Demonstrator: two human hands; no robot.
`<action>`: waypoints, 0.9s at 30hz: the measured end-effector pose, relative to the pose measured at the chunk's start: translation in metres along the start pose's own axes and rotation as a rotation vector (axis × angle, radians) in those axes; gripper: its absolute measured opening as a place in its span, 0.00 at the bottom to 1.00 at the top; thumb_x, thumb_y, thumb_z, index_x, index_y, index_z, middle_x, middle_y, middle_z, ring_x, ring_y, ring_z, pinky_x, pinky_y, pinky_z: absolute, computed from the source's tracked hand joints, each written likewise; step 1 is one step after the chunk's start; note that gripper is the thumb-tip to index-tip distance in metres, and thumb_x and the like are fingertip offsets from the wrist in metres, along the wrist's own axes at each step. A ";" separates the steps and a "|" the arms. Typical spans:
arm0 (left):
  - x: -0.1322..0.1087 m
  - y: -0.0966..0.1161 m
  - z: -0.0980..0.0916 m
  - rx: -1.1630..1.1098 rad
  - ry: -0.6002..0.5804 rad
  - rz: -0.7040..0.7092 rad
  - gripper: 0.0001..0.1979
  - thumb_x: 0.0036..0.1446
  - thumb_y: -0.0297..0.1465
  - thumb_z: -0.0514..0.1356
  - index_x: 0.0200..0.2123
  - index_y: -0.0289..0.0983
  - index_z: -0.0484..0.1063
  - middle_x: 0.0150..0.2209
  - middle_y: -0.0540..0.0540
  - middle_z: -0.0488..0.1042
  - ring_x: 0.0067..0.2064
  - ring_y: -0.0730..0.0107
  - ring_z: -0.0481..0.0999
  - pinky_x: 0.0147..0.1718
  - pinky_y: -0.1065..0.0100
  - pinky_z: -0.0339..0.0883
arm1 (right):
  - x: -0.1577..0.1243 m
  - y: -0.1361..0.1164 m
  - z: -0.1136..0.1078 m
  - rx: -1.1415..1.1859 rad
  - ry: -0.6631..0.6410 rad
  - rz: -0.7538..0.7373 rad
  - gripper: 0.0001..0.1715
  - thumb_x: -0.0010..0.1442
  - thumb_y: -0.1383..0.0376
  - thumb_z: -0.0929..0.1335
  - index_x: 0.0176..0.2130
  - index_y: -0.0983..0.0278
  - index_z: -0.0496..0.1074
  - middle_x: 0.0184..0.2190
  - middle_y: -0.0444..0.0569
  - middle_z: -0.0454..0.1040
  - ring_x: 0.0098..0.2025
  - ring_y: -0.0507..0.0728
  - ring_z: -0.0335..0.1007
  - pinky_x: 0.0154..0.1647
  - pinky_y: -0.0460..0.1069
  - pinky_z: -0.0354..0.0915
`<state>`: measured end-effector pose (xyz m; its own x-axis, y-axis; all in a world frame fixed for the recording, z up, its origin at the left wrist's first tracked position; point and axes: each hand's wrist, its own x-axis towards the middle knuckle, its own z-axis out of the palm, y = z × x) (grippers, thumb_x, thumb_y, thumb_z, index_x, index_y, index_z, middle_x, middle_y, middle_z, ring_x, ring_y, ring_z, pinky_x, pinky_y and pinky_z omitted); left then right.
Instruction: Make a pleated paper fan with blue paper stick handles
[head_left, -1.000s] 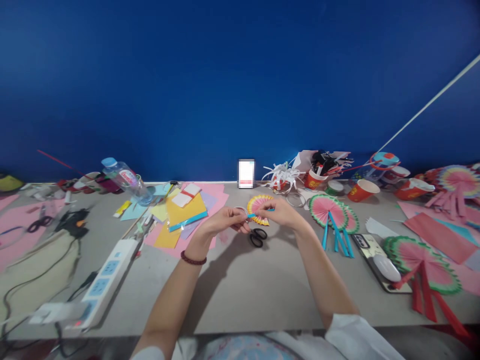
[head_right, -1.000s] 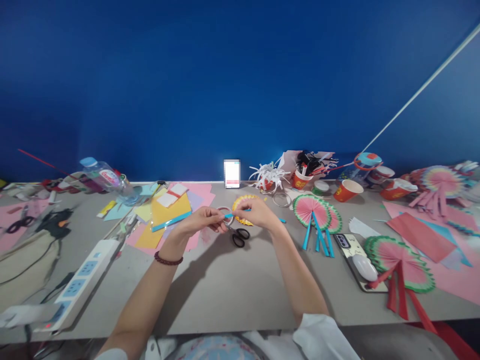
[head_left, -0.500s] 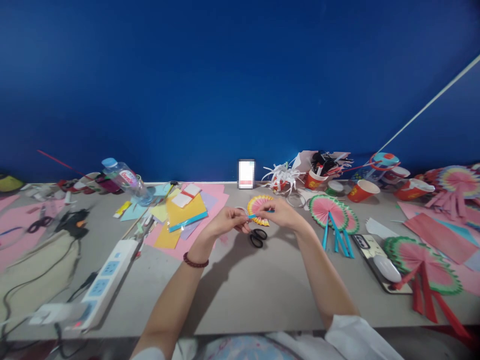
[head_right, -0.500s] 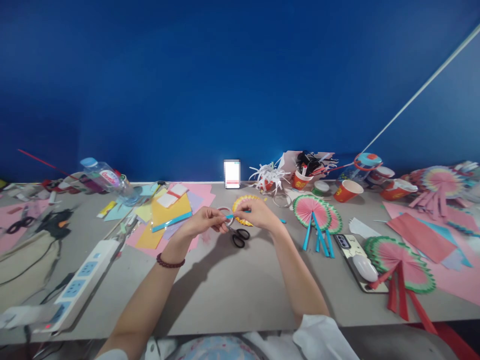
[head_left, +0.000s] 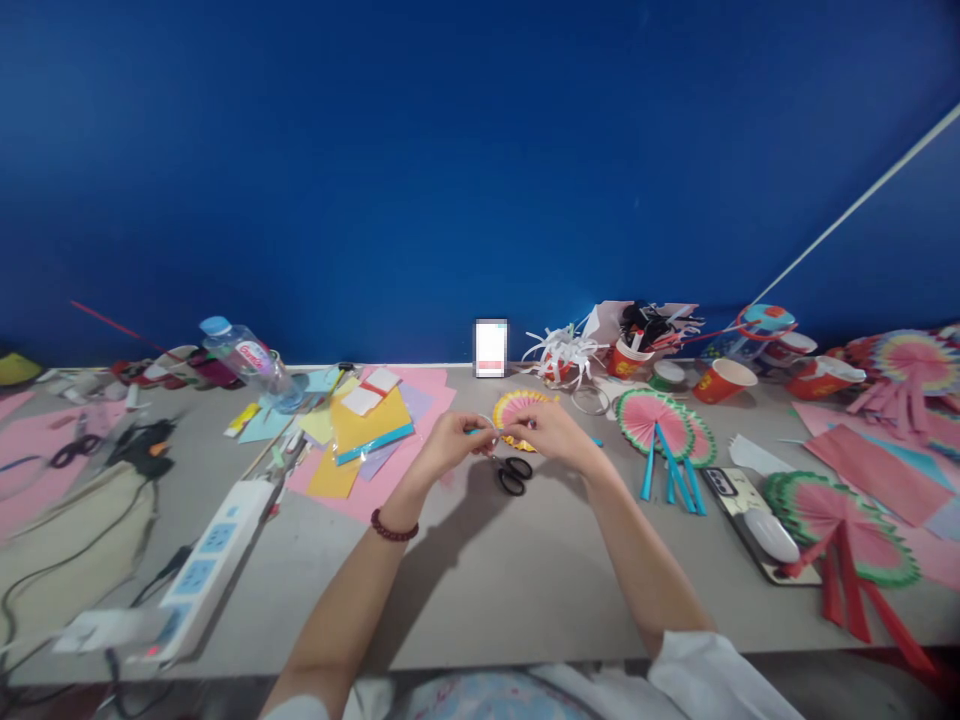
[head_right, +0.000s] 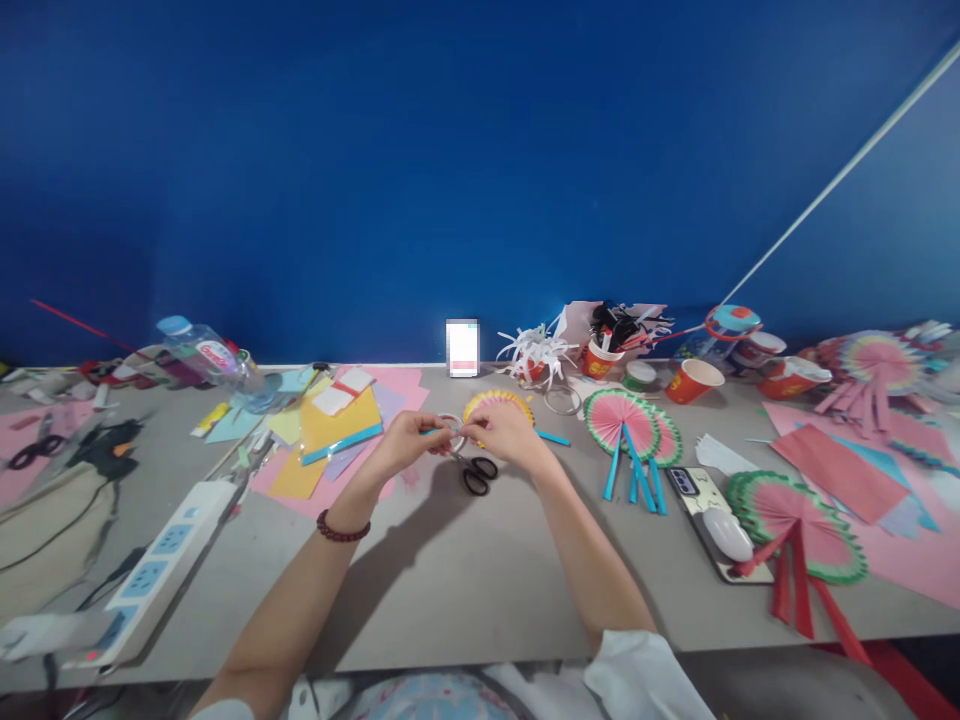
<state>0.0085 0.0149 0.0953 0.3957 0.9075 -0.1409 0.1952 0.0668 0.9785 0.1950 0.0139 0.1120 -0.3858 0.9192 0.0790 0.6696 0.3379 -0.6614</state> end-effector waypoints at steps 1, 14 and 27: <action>0.000 -0.001 -0.002 0.000 0.013 0.004 0.15 0.46 0.41 0.65 0.24 0.32 0.74 0.22 0.46 0.76 0.24 0.72 0.75 0.28 0.71 0.70 | 0.000 0.000 -0.001 0.013 0.005 0.010 0.12 0.57 0.64 0.67 0.25 0.64 0.77 0.23 0.45 0.75 0.27 0.50 0.65 0.29 0.44 0.54; -0.003 0.001 -0.019 -0.082 -0.090 0.003 0.18 0.50 0.44 0.63 0.29 0.32 0.75 0.28 0.42 0.79 0.29 0.69 0.78 0.32 0.70 0.70 | -0.002 0.000 -0.013 0.083 0.014 0.007 0.11 0.56 0.66 0.67 0.26 0.63 0.78 0.23 0.44 0.76 0.27 0.51 0.67 0.30 0.45 0.57; -0.014 0.019 -0.016 0.019 -0.115 0.098 0.16 0.57 0.39 0.56 0.29 0.33 0.76 0.27 0.44 0.77 0.30 0.68 0.77 0.33 0.70 0.68 | -0.006 -0.004 -0.019 0.180 -0.109 0.001 0.13 0.57 0.62 0.67 0.27 0.64 0.78 0.24 0.46 0.76 0.28 0.52 0.69 0.29 0.45 0.60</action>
<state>-0.0077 0.0097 0.1186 0.5141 0.8555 -0.0620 0.1668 -0.0288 0.9856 0.2066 0.0113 0.1286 -0.4582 0.8888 0.0032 0.5496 0.2862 -0.7849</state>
